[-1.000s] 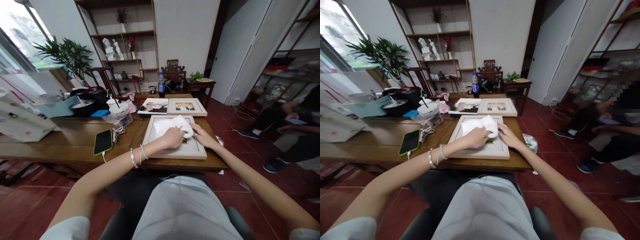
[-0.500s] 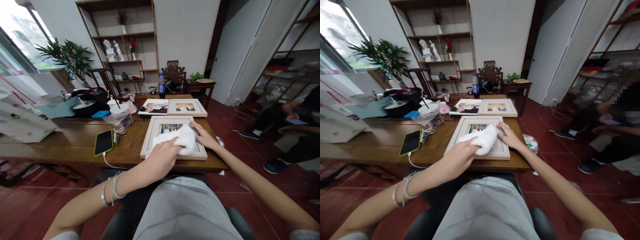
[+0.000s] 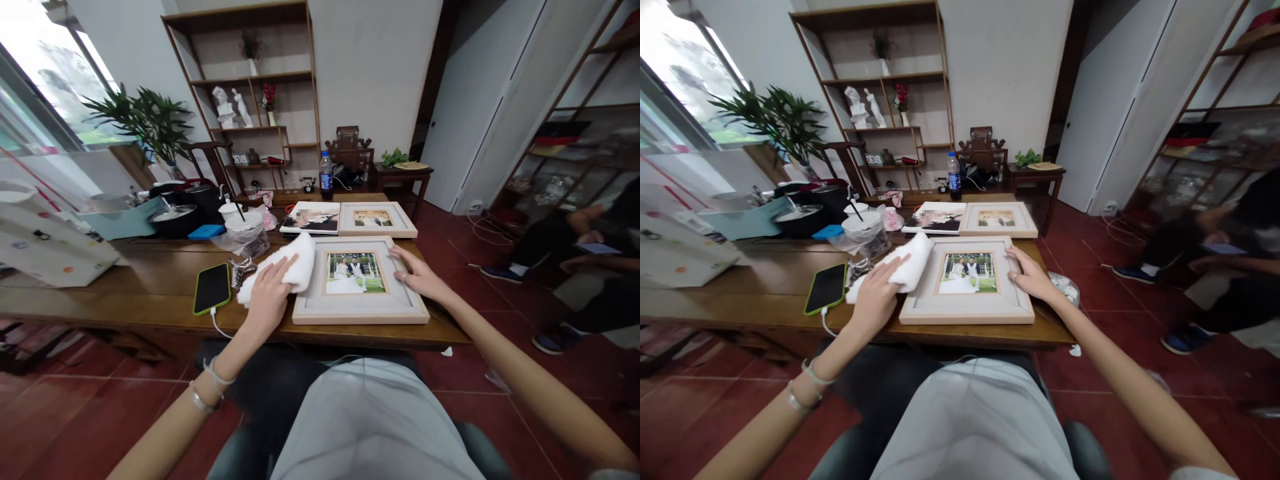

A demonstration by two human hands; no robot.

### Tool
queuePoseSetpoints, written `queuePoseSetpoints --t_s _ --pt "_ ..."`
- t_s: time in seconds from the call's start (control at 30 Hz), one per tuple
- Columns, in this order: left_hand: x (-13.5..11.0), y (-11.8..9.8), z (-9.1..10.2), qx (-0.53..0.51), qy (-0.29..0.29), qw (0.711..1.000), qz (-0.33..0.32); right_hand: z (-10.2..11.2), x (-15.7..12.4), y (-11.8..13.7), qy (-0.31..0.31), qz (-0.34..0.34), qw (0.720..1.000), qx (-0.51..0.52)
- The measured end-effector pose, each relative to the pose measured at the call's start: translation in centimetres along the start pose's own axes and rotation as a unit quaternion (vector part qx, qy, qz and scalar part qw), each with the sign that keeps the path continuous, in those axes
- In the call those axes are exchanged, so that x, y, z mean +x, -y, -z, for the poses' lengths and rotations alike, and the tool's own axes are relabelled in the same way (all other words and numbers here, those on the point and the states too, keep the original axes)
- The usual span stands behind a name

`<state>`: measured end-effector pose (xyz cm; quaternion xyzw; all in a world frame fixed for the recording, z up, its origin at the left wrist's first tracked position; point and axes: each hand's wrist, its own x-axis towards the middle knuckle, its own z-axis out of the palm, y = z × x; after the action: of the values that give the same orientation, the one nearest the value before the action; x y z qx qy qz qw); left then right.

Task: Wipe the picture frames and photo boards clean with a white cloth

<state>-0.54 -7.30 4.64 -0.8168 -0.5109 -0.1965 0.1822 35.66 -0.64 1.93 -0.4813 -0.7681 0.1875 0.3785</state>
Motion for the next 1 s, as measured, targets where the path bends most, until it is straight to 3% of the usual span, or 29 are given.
queuePoseSetpoints --t_s 0.13,0.27,0.4,0.5,0.63,0.77,0.87,1.0 --pt "-1.1 1.3 0.0 -0.061 0.108 0.992 0.014 1.3 -0.9 -0.7 -0.034 -0.046 0.995 0.077" --pt "-2.4 2.1 2.2 -0.072 0.194 0.978 0.031 2.0 -1.9 -1.0 -0.073 -0.096 0.989 0.089" --pt "-4.0 -0.4 5.8 -0.123 0.169 0.978 0.01 2.4 -3.7 0.3 -0.071 -0.11 0.989 0.07" --pt "-4.5 -3.6 7.5 -0.194 0.129 0.971 0.051 3.1 -5.7 2.3 -0.055 -0.125 0.991 -0.007" --pt "-3.2 -6.3 5.1 -0.274 0.145 0.941 0.138 3.9 -8.5 4.9 -0.064 -0.159 0.982 -0.081" --pt "-1.2 -7.1 1.7 -0.262 0.13 0.931 0.219 4.0 -9.6 6.0 -0.018 -0.255 0.964 -0.067" --pt "-0.5 -7.1 1.2 -0.288 0.154 0.919 0.219 4.0 -9.4 6.0 -0.027 -0.267 0.962 -0.047" --pt "-0.6 -6.5 1.0 -0.397 0.183 0.872 0.22 4.3 -9.3 5.4 -0.011 -0.303 0.949 0.089"
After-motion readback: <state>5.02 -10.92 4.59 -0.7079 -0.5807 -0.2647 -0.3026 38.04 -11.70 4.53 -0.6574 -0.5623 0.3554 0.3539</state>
